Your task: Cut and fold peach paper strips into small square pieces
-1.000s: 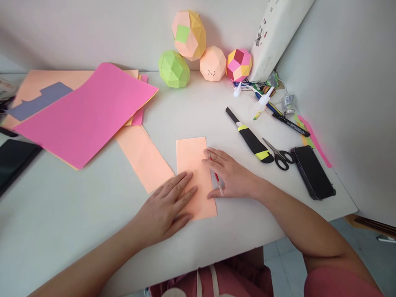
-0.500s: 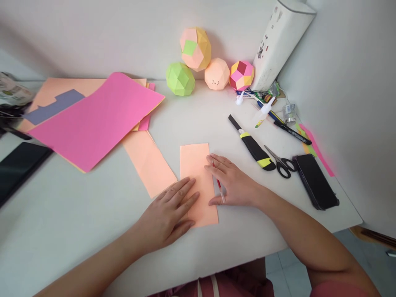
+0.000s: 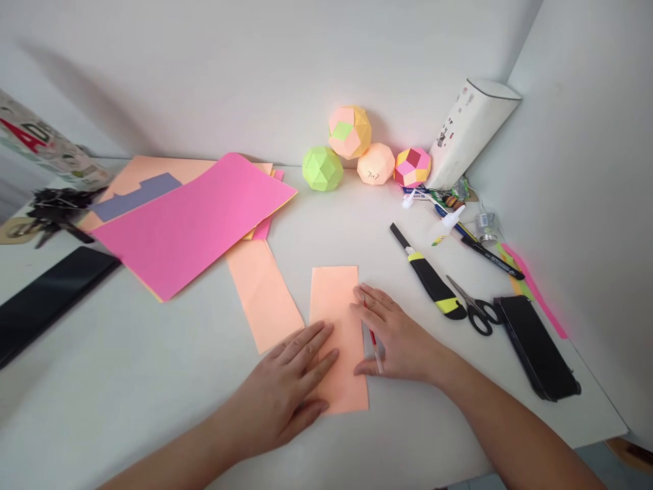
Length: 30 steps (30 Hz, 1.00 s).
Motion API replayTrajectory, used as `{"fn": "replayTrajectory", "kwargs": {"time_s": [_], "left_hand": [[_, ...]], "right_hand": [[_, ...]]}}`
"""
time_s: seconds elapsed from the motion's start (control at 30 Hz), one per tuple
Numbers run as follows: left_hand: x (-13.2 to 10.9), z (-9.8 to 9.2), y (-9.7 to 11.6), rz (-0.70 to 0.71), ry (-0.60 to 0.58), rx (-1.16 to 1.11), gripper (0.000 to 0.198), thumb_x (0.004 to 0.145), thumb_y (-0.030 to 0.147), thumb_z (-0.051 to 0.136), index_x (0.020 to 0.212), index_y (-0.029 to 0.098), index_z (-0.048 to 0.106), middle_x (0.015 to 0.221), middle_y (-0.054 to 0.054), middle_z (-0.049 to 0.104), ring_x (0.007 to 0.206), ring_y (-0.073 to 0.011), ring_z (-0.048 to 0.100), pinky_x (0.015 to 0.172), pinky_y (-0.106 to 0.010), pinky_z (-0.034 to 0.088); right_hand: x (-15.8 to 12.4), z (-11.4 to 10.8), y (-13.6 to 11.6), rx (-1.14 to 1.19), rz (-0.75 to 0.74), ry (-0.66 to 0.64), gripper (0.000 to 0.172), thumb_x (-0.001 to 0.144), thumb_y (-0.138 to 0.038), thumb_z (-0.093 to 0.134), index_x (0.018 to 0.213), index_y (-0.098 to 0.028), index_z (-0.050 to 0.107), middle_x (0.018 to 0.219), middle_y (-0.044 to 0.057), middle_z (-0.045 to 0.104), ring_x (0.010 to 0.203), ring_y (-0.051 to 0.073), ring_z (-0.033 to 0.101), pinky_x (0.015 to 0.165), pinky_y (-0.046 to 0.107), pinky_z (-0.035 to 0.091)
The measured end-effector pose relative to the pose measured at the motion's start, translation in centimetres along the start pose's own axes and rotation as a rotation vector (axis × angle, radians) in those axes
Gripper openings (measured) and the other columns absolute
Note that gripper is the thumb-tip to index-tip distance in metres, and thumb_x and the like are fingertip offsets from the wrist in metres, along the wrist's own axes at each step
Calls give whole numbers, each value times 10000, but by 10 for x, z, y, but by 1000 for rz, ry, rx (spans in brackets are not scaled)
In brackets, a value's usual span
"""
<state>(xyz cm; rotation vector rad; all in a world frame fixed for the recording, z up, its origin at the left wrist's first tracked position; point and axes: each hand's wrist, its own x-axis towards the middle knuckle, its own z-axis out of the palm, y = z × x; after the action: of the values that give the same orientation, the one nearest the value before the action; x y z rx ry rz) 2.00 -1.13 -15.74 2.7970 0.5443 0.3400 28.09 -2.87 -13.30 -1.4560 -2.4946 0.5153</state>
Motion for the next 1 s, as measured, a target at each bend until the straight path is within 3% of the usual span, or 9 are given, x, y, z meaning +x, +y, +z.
{"fn": "replayTrajectory", "kwargs": {"time_s": [0.33, 0.53, 0.8, 1.0], "left_hand": [[2, -3, 0, 28, 12, 26, 550, 928, 305, 489, 1438, 140, 365, 1556, -181, 228, 1428, -355, 215, 1051, -519, 409], [2, -4, 0, 16, 16, 20, 565, 918, 306, 510, 1442, 157, 362, 1559, -156, 239, 1420, -352, 244, 1065, -505, 397], [1, -2, -1, 27, -2, 16, 561, 943, 331, 472, 1450, 140, 330, 1556, -192, 223, 1431, -353, 205, 1068, -535, 378], [3, -5, 0, 24, 0, -5, 572, 939, 321, 478, 1458, 142, 318, 1549, -185, 250, 1417, -359, 244, 1071, -528, 378]], "right_hand": [[-1, -1, 0, 21, -1, 7, 918, 679, -538, 776, 1378, -68, 412, 1498, 252, 323, 1436, 328, 203, 1139, 549, 301], [0, -1, 0, -5, -3, -12, 930, 683, -544, 771, 1363, -16, 419, 1495, 272, 317, 1437, 336, 194, 1150, 533, 287], [0, 1, 3, 14, -17, 11, 911, 698, -543, 762, 1394, -86, 392, 1511, 238, 308, 1444, 315, 181, 1148, 546, 281], [1, 3, 3, 13, -26, 16, 913, 692, -547, 763, 1378, -66, 402, 1504, 251, 313, 1446, 313, 179, 1160, 532, 257]]}}
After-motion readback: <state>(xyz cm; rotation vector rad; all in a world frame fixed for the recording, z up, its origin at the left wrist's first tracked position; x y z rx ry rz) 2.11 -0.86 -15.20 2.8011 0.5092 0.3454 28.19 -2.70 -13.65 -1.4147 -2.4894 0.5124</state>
